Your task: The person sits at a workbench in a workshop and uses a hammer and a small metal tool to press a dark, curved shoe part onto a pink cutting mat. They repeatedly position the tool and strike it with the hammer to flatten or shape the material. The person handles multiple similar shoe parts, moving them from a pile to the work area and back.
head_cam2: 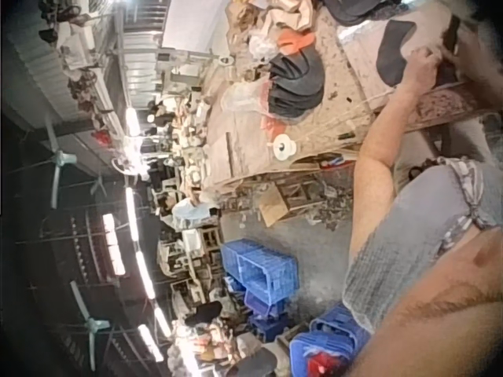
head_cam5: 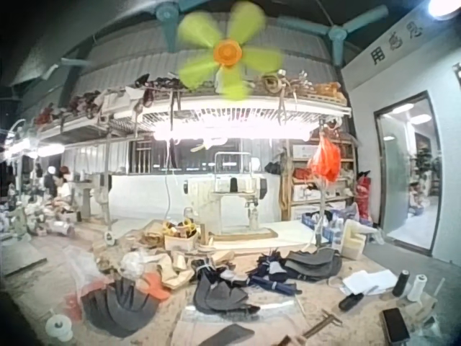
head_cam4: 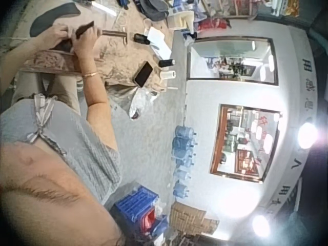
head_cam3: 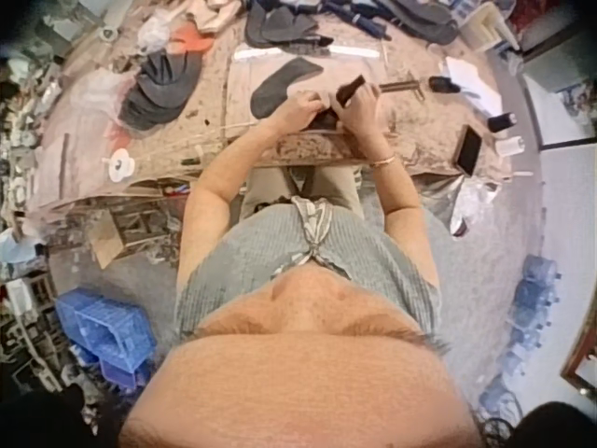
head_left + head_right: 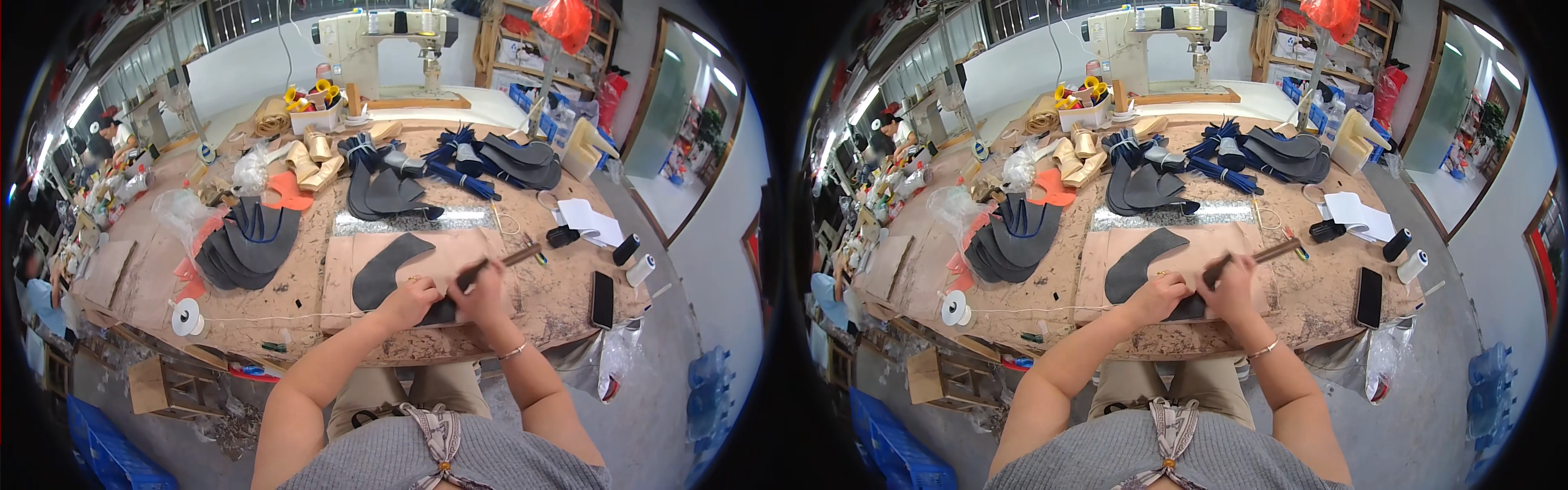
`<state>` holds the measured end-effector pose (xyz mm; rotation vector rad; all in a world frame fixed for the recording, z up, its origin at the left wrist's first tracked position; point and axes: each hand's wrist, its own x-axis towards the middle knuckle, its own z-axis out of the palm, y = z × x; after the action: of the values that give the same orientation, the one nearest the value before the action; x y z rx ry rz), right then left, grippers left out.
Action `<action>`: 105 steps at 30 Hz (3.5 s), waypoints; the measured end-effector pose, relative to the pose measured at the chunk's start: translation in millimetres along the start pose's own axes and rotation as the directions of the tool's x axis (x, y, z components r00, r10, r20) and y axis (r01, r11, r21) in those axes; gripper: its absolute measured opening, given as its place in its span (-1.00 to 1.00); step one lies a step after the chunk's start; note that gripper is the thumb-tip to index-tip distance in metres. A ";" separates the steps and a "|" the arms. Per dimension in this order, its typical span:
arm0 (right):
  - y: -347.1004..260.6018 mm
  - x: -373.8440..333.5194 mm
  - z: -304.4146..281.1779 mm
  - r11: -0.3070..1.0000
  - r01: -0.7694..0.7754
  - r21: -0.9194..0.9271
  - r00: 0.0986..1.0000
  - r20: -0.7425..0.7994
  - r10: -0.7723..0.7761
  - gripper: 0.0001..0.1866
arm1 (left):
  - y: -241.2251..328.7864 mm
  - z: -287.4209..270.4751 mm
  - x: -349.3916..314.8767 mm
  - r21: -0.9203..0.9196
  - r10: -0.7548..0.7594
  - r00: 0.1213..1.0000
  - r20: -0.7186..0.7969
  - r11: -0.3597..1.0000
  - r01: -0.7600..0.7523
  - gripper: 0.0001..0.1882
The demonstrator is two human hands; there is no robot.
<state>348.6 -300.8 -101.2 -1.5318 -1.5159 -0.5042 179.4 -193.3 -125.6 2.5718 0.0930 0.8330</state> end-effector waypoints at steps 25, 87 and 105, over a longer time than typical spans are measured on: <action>13.0 21.9 -18.8 0.973 0.074 -0.220 0.996 -0.038 -0.085 -0.77 | 9.6 30.2 13.0 0.263 -0.125 0.985 -0.119 0.953 0.153 -0.96; 13.7 18.5 12.8 0.999 -0.020 -0.048 0.995 0.093 0.025 -0.81 | 31.5 53.7 14.6 0.336 -0.377 0.876 -0.300 0.818 0.467 -0.81; 10.4 16.5 7.9 0.992 -0.119 0.040 0.992 0.048 0.117 -0.79 | -1.7 -104.3 -82.5 -0.035 -0.536 0.844 -0.024 0.844 0.535 -0.92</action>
<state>358.8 -283.4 -95.2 -1.5986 -1.4510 -0.3689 52.3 -167.8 -95.5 2.3158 0.7703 0.6462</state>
